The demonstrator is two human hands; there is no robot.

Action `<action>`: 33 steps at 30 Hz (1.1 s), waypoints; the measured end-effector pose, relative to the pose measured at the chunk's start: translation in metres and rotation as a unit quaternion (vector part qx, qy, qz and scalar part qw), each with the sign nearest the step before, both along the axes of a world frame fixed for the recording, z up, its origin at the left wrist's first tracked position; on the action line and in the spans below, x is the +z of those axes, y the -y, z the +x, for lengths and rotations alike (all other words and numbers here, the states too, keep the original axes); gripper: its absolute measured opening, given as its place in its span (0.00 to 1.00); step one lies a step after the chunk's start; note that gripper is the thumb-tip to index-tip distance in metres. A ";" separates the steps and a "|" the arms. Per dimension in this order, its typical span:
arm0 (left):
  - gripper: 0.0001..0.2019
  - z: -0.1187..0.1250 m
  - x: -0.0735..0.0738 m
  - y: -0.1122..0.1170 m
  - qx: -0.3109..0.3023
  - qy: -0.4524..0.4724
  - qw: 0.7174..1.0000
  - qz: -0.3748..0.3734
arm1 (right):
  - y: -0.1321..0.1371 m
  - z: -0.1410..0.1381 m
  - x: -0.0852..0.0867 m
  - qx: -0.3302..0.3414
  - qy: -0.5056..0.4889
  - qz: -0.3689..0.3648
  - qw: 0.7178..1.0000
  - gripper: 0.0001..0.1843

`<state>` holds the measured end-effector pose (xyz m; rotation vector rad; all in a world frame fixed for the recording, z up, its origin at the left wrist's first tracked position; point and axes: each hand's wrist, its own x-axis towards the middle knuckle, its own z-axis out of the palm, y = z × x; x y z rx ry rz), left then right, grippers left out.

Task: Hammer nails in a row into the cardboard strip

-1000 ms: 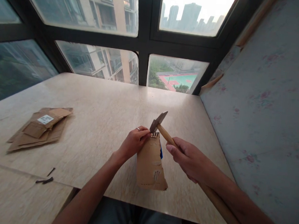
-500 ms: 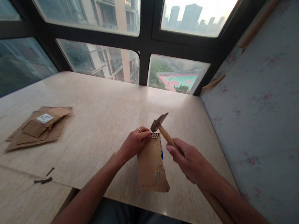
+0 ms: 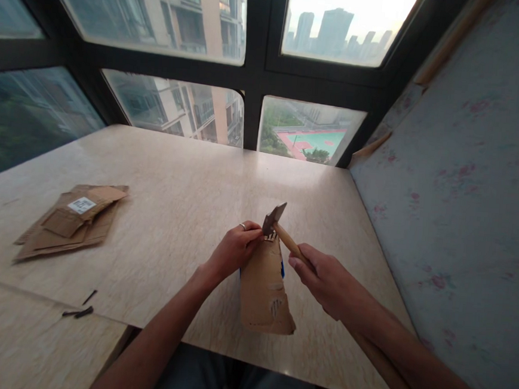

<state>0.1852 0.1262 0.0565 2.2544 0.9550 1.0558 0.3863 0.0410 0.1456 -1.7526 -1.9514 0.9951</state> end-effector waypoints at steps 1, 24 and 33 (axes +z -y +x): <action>0.11 0.000 0.000 0.000 0.000 -0.001 1.000 -0.001 | 0.000 0.000 0.000 -0.001 -0.003 0.001 1.000 0.11; 0.09 0.000 0.000 -0.001 0.018 0.017 0.999 -0.030 | -0.005 -0.001 -0.001 0.022 0.024 0.045 0.998 0.12; 0.06 0.002 0.001 -0.001 0.049 0.040 0.997 -0.041 | -0.006 0.001 -0.005 0.015 0.027 0.036 0.999 0.12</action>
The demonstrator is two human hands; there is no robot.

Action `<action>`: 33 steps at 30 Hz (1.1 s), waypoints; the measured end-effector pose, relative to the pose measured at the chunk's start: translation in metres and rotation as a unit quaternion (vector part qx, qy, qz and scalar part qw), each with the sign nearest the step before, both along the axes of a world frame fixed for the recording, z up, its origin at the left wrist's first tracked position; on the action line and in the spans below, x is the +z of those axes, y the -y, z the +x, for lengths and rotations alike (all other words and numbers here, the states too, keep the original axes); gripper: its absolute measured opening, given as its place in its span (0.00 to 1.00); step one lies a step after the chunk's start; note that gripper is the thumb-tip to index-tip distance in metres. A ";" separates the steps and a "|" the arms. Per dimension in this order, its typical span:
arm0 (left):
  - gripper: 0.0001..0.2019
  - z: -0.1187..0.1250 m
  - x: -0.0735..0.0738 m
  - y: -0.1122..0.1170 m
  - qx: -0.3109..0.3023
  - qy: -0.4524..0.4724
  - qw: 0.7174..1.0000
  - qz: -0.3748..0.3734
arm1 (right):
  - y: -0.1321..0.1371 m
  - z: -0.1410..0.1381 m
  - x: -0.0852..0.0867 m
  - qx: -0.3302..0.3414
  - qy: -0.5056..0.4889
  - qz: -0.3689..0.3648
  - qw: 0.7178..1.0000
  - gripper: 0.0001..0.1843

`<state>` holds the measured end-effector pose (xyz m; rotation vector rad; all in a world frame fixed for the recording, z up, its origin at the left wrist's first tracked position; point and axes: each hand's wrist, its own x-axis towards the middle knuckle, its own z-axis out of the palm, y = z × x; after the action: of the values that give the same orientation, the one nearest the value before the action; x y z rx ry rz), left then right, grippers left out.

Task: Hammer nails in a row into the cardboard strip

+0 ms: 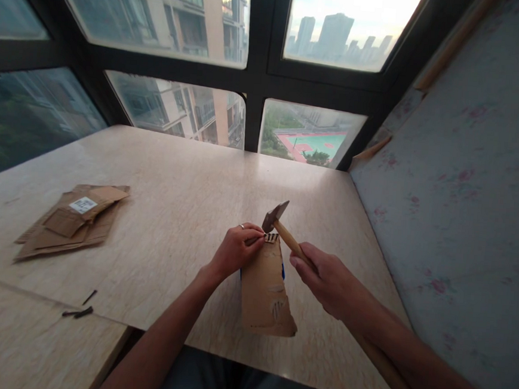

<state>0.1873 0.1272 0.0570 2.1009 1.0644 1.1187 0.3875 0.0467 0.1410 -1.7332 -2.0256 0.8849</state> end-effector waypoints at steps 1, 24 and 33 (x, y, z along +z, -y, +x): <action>0.06 0.000 0.000 0.000 0.001 0.004 1.000 -0.003 | 0.000 0.000 0.000 -0.002 0.001 -0.005 1.000 0.12; 0.17 -0.026 -0.001 0.020 0.098 0.116 0.978 -0.141 | 0.026 0.011 0.005 -0.093 -0.170 -0.055 0.980 0.15; 0.28 -0.037 -0.019 0.084 0.163 0.098 0.962 -0.198 | 0.066 -0.001 -0.049 -0.264 -0.288 -0.065 0.918 0.21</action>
<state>0.1505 0.0431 0.0382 1.5085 1.4334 1.1212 0.3860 -0.0188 0.0918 -1.6896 -1.0748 1.1708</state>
